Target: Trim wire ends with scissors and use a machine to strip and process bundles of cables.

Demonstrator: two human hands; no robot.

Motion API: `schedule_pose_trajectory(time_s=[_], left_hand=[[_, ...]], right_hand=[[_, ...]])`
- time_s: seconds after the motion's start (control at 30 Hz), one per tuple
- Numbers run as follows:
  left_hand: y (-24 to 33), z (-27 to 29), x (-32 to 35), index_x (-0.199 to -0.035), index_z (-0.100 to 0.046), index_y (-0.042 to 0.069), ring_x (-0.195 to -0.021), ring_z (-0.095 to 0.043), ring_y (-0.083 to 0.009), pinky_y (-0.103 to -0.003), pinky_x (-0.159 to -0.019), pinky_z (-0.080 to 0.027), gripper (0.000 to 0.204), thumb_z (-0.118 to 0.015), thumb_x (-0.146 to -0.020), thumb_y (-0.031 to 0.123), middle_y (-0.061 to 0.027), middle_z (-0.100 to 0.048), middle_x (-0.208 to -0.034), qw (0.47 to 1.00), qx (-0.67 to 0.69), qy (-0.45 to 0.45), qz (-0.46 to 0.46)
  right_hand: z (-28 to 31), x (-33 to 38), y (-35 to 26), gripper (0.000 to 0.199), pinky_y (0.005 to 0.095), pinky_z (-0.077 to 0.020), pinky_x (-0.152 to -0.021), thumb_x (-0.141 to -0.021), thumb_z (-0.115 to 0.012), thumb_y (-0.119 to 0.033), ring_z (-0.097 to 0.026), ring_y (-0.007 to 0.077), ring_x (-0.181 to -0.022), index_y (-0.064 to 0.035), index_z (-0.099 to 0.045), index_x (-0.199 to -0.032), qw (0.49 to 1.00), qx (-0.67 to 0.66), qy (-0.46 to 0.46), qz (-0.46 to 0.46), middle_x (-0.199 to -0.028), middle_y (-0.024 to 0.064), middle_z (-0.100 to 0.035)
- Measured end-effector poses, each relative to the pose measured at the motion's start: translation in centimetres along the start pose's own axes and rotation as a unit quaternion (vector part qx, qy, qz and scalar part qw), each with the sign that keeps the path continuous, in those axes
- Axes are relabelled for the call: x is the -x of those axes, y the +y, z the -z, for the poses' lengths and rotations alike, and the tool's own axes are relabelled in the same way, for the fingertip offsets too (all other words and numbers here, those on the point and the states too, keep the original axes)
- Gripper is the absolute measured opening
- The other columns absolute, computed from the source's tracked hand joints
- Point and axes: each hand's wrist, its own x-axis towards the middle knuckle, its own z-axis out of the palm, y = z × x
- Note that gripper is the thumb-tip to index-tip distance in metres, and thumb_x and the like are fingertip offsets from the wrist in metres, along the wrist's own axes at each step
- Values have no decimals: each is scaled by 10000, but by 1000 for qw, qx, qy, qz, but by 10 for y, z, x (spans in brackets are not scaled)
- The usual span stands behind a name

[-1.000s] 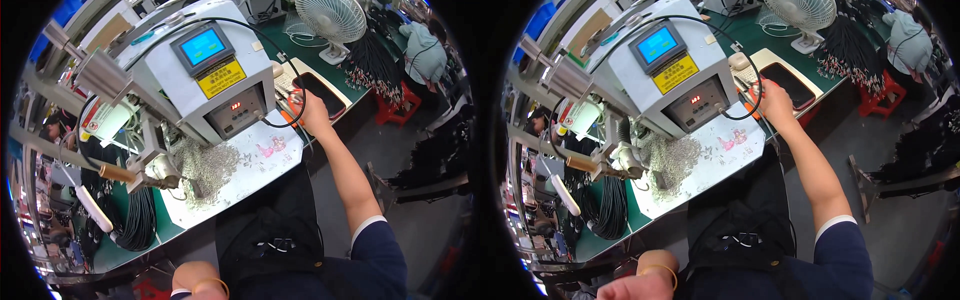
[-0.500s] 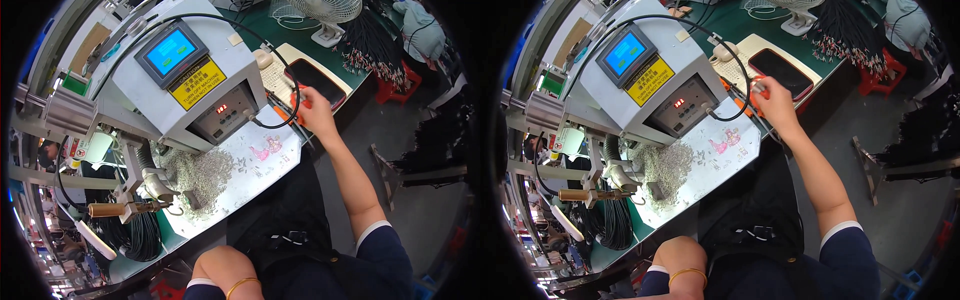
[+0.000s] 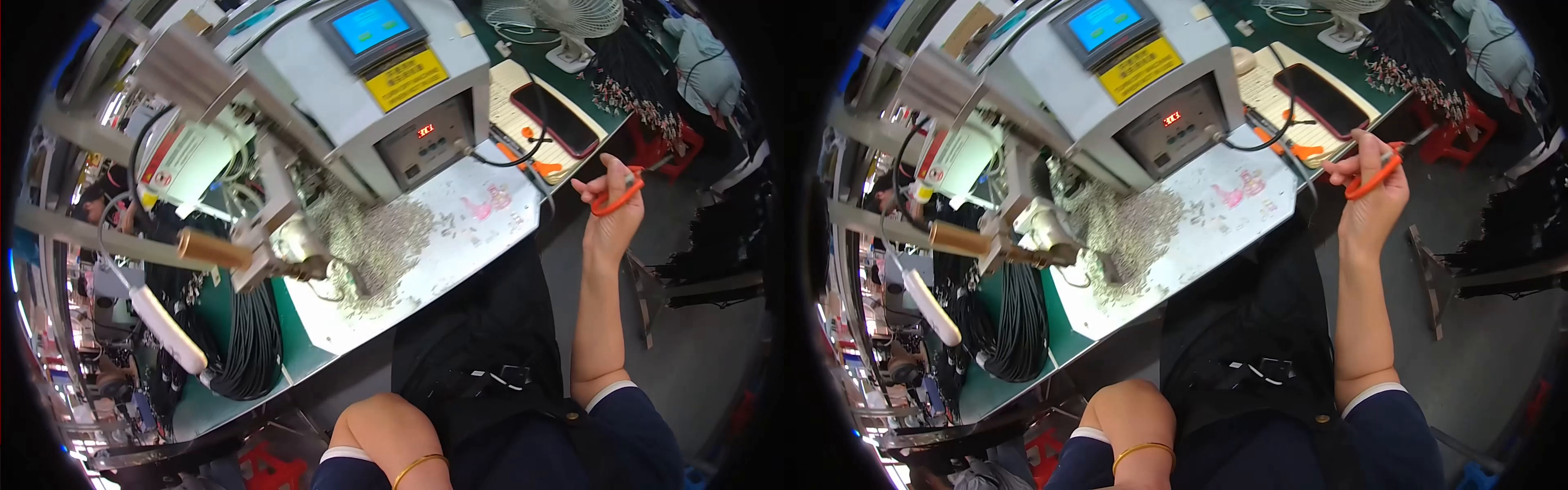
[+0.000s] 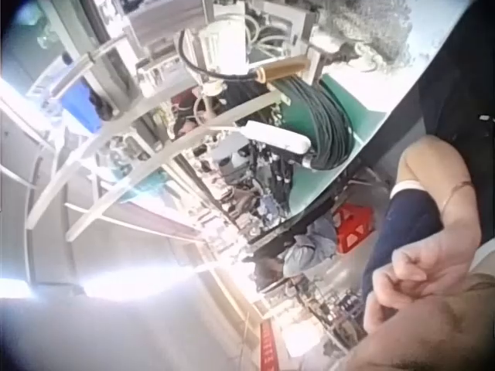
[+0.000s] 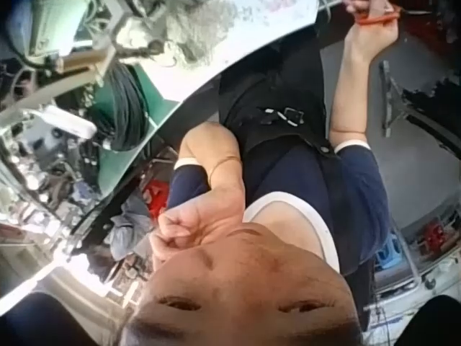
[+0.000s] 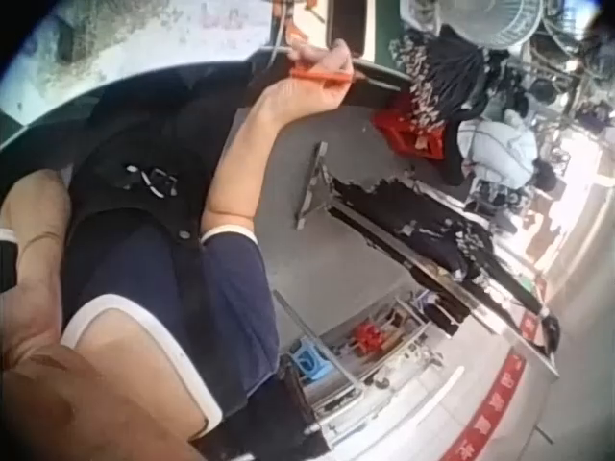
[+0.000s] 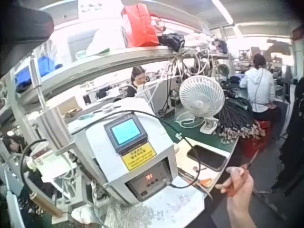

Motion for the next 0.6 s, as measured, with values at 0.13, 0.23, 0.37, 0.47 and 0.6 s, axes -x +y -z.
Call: schedule_pose_trajectory(time_s=[0.13,0.23,0.37,0.47,0.6], left_hand=[[13,41,-15,-1099,-455,52,-885,-401,-148,-263,-665,-275,262,-462,-845,114,-6,-476,-984,994,-106,-27,-21],[8,70,-29,-1097,-449,48,-892,-394,-148,-260,-663,-266,261,-461,-845,114,-5,-465,-979,999,-11,-3,-41],[6,98,-54,-1085,-453,50,-888,-392,-149,-260,-665,-265,247,-462,-844,108,-2,-456,-974,993,-37,56,-95],[9,119,-69,-1084,-464,52,-907,-397,-156,-266,-667,-268,254,-480,-837,109,0,-466,-988,994,-36,41,-94],[20,144,-89,-1076,-479,58,-914,-402,-157,-269,-671,-269,260,-504,-824,115,6,-475,-1001,960,-276,-32,-47]], right_hand=[[-14,37,-15,234,304,-526,-627,-870,-551,-210,-447,80,-490,15,-555,-936,999,-26,14,26,-582,10,-484],[-29,58,-24,235,321,-527,-649,-878,-534,-212,-432,78,-493,16,-554,-931,997,-57,15,50,-586,13,-468],[-28,74,-46,196,327,-520,-706,-889,-505,-170,-422,78,-537,20,-546,-912,979,-153,-77,113,-608,11,-412],[-36,80,-55,223,300,-522,-643,-882,-494,-187,-418,88,-499,25,-546,-926,951,-245,-156,105,-580,18,-431],[-47,86,-68,177,346,-485,-817,-894,-472,-124,-397,92,-553,31,-527,-829,883,-319,-344,28,-620,11,-367]])
